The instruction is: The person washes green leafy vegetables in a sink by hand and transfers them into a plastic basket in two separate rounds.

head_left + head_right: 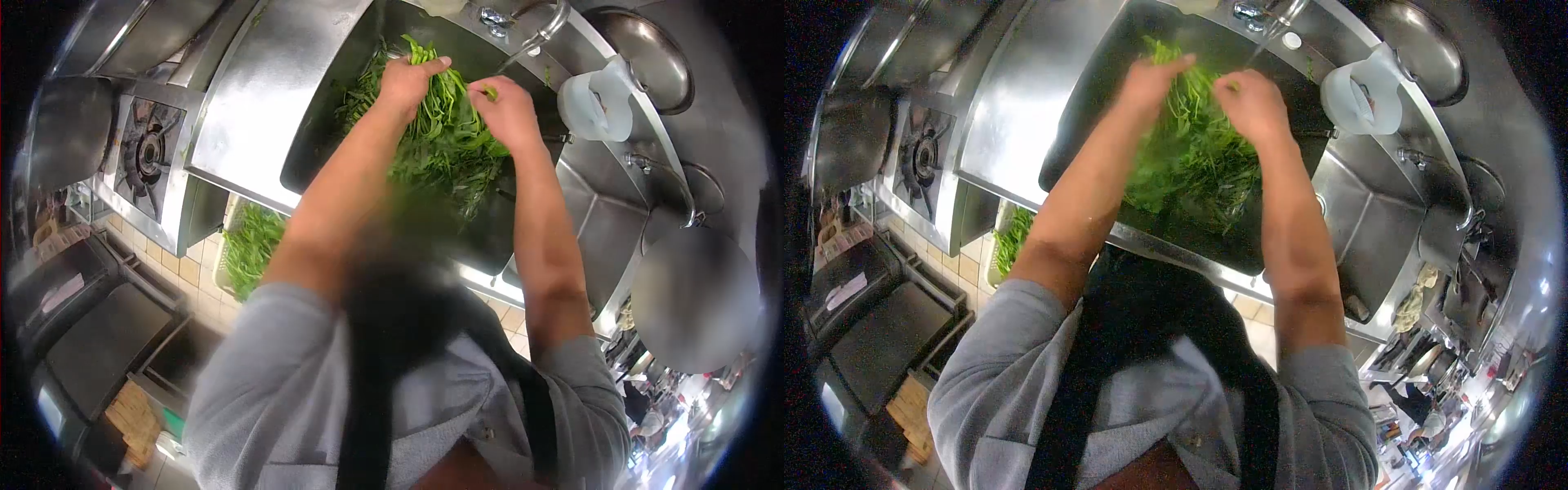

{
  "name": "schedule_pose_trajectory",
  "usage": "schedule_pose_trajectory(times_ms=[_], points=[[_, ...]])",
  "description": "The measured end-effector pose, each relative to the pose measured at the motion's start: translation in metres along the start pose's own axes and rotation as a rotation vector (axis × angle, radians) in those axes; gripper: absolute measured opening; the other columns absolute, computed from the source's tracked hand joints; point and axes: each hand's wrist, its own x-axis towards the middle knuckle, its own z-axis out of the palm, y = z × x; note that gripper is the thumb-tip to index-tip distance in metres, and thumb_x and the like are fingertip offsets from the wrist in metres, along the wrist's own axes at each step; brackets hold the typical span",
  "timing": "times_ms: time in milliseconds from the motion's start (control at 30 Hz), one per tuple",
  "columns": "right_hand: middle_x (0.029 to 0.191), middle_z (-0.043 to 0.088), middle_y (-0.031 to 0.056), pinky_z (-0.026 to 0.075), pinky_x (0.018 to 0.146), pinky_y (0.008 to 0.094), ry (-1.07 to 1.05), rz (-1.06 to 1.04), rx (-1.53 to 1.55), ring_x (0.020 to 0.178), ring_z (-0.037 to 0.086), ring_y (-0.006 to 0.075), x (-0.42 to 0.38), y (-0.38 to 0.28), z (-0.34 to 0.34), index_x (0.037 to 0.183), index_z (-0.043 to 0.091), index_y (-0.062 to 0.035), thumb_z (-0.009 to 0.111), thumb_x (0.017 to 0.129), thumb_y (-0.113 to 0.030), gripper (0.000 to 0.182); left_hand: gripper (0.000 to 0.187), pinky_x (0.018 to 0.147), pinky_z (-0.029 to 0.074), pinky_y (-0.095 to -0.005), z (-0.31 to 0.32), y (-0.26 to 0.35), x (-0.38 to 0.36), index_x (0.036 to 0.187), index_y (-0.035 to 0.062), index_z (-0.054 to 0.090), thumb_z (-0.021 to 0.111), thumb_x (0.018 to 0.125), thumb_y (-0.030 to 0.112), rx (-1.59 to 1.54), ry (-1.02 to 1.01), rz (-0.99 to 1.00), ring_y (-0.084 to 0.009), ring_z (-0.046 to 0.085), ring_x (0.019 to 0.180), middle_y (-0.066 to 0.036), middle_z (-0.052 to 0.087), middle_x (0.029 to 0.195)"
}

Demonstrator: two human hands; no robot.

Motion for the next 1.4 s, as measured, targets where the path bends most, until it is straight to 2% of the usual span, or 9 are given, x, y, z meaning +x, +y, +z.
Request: schedule_pose_trajectory(times_ms=[333, 500, 800, 867, 1000, 1133, 1200, 1267, 1400], points=[[0.102, 0.065, 0.0213, 0.048, 0.086, 0.0422, 0.096, 0.247, 0.178, 0.099, 0.062, 0.0383, 0.014, 0.007, 0.016, 0.1, 0.069, -0.0069, 0.056, 0.085, -0.029, 0.03, 0.052, 0.083, 0.048, -0.0372, 0.01, 0.009, -0.019, 0.112, -0.0091, 0.059, 0.08, 0.077, 0.022, -0.01, -0.012, -0.009, -0.0235, 0.06, 0.093, -0.016, 0.066, 0.103], [0.087, 0.067, 0.0048, 0.044, 0.067, 0.0305, 0.135, 0.459, 0.737, 0.071, 0.053, 0.0135, 0.027, 0.029, 0.0, 0.104, 0.061, -0.004, 0.052, 0.093, -0.025, 0.025, 0.053, 0.083, 0.048, -0.0387, -0.021, 0.014, -0.021, 0.112, -0.0072, 0.06, 0.081, 0.076, 0.025, 0.008, 0.191, -0.046, -0.0229, 0.061, 0.094, -0.017, 0.065, 0.105], [0.077, 0.052, 0.0027, 0.048, 0.073, 0.0329, 0.128, 0.147, 1.261, 0.073, 0.052, 0.0159, 0.062, 0.013, -0.014, 0.101, 0.056, -0.0078, 0.06, 0.095, -0.028, 0.022, 0.046, 0.067, 0.051, -0.0369, -0.157, 0.011, 0.0, 0.106, -0.0084, 0.059, 0.081, 0.077, 0.021, -0.007, 0.51, 0.104, -0.0232, 0.063, 0.079, -0.015, 0.064, 0.096], [0.071, 0.056, 0.0005, 0.041, 0.055, 0.0265, 0.156, 0.375, 1.081, 0.062, 0.053, 0.0132, 0.057, -0.024, -0.032, 0.087, 0.061, -0.0103, 0.063, 0.092, -0.039, 0.029, 0.039, 0.067, 0.05, -0.0361, -0.175, 0.005, 0.003, 0.101, -0.0073, 0.063, 0.079, 0.079, 0.021, -0.058, 0.474, 0.137, -0.0211, 0.063, 0.076, -0.014, 0.066, 0.092], [0.088, 0.059, 0.0063, 0.05, 0.084, 0.0361, 0.058, 0.347, 0.767, 0.084, 0.057, 0.0194, 0.076, -0.003, -0.007, 0.106, 0.055, -0.0054, 0.071, 0.085, -0.041, 0.044, 0.034, 0.067, 0.05, -0.0342, -0.182, -0.009, 0.003, 0.096, -0.0059, 0.067, 0.079, 0.079, 0.021, 0.039, 0.452, 0.191, -0.0181, 0.062, 0.075, -0.011, 0.067, 0.088], [0.104, 0.068, 0.0101, 0.048, 0.085, 0.036, -0.052, 0.644, 0.453, 0.101, 0.063, 0.0237, 0.086, 0.086, 0.083, 0.116, 0.056, -0.0032, 0.079, 0.076, -0.042, 0.06, 0.03, 0.068, 0.048, -0.0289, -0.169, -0.004, -0.005, 0.095, -0.0025, 0.069, 0.078, 0.08, 0.022, 0.325, 0.58, 0.144, -0.0121, 0.059, 0.073, -0.005, 0.068, 0.084], [0.092, 0.069, 0.0094, 0.049, 0.079, 0.0359, 0.079, 0.287, 0.205, 0.087, 0.065, 0.0215, 0.087, 0.23, 0.2, 0.107, 0.062, -0.002, 0.078, 0.078, -0.036, 0.047, 0.03, 0.07, 0.048, -0.0285, -0.176, -0.015, 0.001, 0.095, -0.0022, 0.07, 0.079, 0.08, 0.023, 0.219, 0.524, 0.227, -0.0115, 0.059, 0.074, -0.005, 0.069, 0.085], [0.087, 0.069, 0.0117, 0.05, 0.076, 0.0375, -0.429, 0.388, -0.174, 0.079, 0.063, 0.0211, 0.071, 0.206, 0.197, 0.094, 0.065, 0.0008, 0.072, 0.084, -0.034, 0.037, 0.03, 0.071, 0.048, -0.0278, -0.179, -0.019, 0.002, 0.095, -0.0017, 0.07, 0.079, 0.08, 0.022, 0.208, 0.515, 0.24, -0.0112, 0.06, 0.075, -0.004, 0.069, 0.085], [0.078, 0.067, 0.0129, 0.05, 0.069, 0.042, -0.432, 0.595, -0.344, 0.069, 0.061, 0.0243, 0.035, 0.188, 0.242, 0.083, 0.065, 0.0011, 0.065, 0.09, -0.037, 0.039, 0.027, 0.072, 0.047, -0.0262, -0.178, -0.021, -0.001, 0.096, -0.0016, 0.071, 0.078, 0.08, 0.02, 0.149, 0.482, 0.28, -0.011, 0.06, 0.076, -0.004, 0.069, 0.086]])
